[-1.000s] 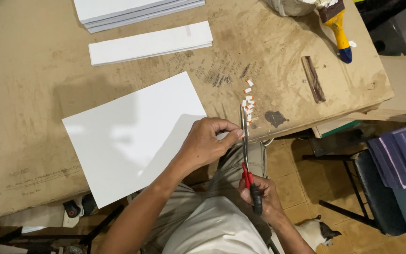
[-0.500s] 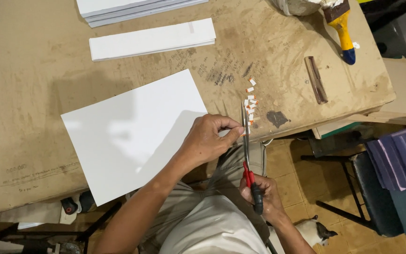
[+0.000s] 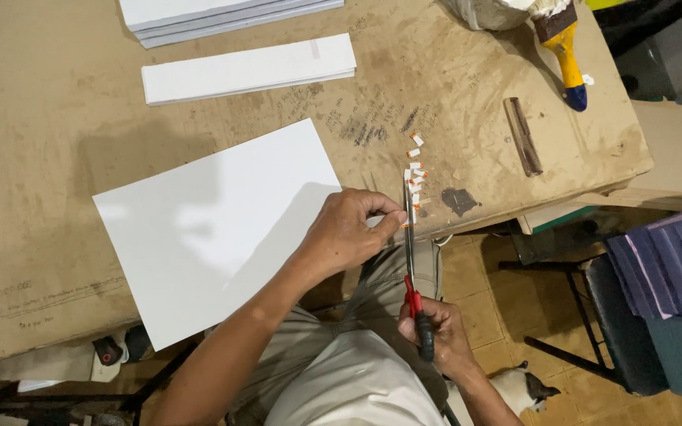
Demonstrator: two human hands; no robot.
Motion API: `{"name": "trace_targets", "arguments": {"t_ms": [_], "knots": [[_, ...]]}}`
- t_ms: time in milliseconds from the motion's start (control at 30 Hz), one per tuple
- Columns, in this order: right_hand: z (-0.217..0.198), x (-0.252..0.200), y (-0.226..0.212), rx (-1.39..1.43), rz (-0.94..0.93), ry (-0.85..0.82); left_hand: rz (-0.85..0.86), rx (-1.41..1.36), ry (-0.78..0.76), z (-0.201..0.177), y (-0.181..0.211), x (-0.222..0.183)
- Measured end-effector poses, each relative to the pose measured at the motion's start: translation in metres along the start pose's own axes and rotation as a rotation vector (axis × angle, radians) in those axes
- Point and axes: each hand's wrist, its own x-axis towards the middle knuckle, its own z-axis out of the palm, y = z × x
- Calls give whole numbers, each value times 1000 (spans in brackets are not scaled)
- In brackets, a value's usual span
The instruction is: Cutting small adhesive strips from a larger piece of material using scissors on a workbench.
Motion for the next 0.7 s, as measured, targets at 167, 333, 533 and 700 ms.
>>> {"name": "trace_targets", "arguments": {"t_ms": [167, 333, 533, 700], "knots": [[4, 0, -8, 103, -55, -31, 38, -9, -14, 1, 0, 2], [-1, -3, 4, 41, -26, -6, 11, 11, -50, -1, 3, 6], [-1, -2, 3, 73, 43, 5, -6, 88, -86, -1, -1, 20], [-14, 7, 9, 175, 58, -94, -71, 169, -149, -3, -1, 31]]}}
